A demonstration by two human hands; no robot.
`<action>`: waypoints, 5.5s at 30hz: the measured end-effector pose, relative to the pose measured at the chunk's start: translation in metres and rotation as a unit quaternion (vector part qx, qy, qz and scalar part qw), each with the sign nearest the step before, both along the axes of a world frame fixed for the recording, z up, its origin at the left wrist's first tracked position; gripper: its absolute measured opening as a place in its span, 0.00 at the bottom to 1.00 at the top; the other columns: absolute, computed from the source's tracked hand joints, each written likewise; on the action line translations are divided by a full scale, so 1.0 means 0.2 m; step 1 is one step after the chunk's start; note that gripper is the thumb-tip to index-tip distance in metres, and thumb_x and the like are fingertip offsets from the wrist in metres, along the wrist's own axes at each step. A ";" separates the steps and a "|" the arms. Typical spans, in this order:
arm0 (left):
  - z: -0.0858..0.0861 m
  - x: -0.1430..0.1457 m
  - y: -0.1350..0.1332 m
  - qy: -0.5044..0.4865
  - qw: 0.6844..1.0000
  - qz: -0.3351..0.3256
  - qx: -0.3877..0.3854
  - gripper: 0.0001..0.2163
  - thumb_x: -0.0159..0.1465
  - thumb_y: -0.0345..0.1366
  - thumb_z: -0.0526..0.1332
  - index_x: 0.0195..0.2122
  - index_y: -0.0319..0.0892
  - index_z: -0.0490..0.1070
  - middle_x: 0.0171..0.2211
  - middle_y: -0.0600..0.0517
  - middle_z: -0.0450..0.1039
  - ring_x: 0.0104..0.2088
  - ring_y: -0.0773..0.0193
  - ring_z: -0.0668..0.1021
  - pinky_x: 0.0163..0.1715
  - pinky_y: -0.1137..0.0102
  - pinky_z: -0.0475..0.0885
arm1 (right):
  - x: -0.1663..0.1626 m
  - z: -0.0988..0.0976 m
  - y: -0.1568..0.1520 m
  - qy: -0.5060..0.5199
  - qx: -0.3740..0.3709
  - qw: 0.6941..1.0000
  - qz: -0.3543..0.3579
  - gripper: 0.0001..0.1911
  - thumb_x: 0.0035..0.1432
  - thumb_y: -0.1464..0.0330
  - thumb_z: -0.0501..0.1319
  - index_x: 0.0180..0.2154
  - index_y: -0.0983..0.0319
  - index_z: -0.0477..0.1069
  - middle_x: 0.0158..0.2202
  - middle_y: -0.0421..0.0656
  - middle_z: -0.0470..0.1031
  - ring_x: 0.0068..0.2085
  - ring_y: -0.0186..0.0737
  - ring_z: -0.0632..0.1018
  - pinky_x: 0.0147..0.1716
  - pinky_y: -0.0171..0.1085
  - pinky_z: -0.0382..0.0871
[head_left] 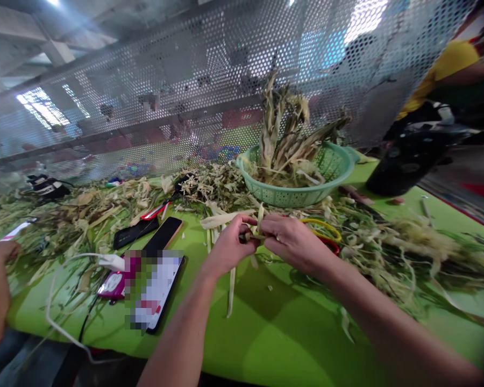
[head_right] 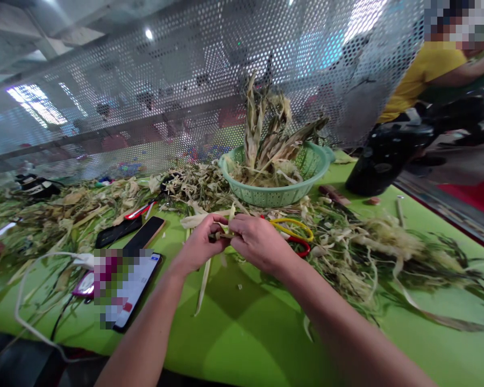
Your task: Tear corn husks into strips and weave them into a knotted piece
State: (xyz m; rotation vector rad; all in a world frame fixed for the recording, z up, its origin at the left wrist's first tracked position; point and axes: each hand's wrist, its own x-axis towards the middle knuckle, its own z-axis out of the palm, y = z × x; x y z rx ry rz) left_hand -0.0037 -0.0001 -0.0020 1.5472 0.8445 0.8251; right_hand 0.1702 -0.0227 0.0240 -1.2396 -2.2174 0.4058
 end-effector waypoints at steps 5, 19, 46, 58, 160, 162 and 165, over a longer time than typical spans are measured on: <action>-0.01 0.00 0.00 -0.026 1.000 -0.010 -0.014 0.17 0.55 0.29 0.63 0.46 0.42 0.63 0.31 0.56 0.67 0.30 0.72 0.69 0.32 0.75 0.63 | 0.00 -0.01 0.01 -0.007 0.006 1.000 -0.007 0.09 0.50 0.77 0.50 0.23 0.60 0.53 0.25 0.39 0.60 0.27 0.34 0.63 0.28 0.34 0.52; -0.01 0.01 -0.01 0.144 0.983 0.038 0.109 0.20 0.56 0.29 0.60 0.50 0.44 0.63 0.32 0.54 0.71 0.32 0.67 0.72 0.33 0.73 0.64 | -0.02 -0.03 -0.02 -0.122 0.050 0.990 -0.048 0.05 0.52 0.75 0.54 0.26 0.62 0.63 0.28 0.41 0.67 0.25 0.32 0.63 0.25 0.35 0.48; -0.02 0.00 0.01 -0.004 1.000 0.006 -0.028 0.20 0.56 0.32 0.64 0.50 0.43 0.61 0.37 0.52 0.70 0.36 0.66 0.73 0.39 0.70 0.66 | -0.03 -0.06 0.02 0.085 0.045 0.993 -0.067 0.04 0.57 0.70 0.63 0.30 0.61 0.73 0.33 0.42 0.69 0.33 0.37 0.73 0.34 0.35 0.65; -0.04 -0.01 0.04 -0.045 0.996 0.071 0.000 0.07 0.62 0.39 0.60 0.35 0.41 0.65 0.33 0.54 0.67 0.33 0.67 0.70 0.35 0.72 0.66 | 0.00 -0.05 0.04 0.058 0.094 0.990 -0.088 0.21 0.51 0.61 0.68 0.47 0.57 0.71 0.47 0.49 0.71 0.50 0.53 0.72 0.49 0.51 0.66; -0.06 0.00 0.03 -0.009 1.000 0.025 0.016 0.12 0.62 0.42 0.61 0.42 0.39 0.72 0.35 0.51 0.72 0.38 0.63 0.72 0.45 0.70 0.64 | 0.03 -0.11 0.10 0.493 -0.175 0.843 -0.124 0.20 0.48 0.55 0.68 0.37 0.62 0.72 0.33 0.41 0.73 0.33 0.36 0.71 0.34 0.35 0.64; -0.05 0.00 0.03 -0.006 0.999 0.033 0.023 0.11 0.63 0.41 0.60 0.41 0.39 0.71 0.34 0.52 0.72 0.39 0.63 0.72 0.45 0.70 0.64 | 0.03 -0.11 0.10 0.470 -0.223 0.848 -0.100 0.19 0.47 0.54 0.68 0.31 0.63 0.72 0.28 0.40 0.72 0.29 0.34 0.69 0.30 0.34 0.62; -0.03 0.01 0.02 -0.001 0.999 0.018 0.026 0.11 0.63 0.43 0.59 0.39 0.39 0.71 0.34 0.52 0.71 0.38 0.63 0.71 0.43 0.70 0.64 | 0.01 -0.12 0.09 0.457 -0.230 0.855 -0.088 0.18 0.45 0.54 0.69 0.28 0.63 0.72 0.25 0.39 0.72 0.27 0.34 0.68 0.29 0.35 0.60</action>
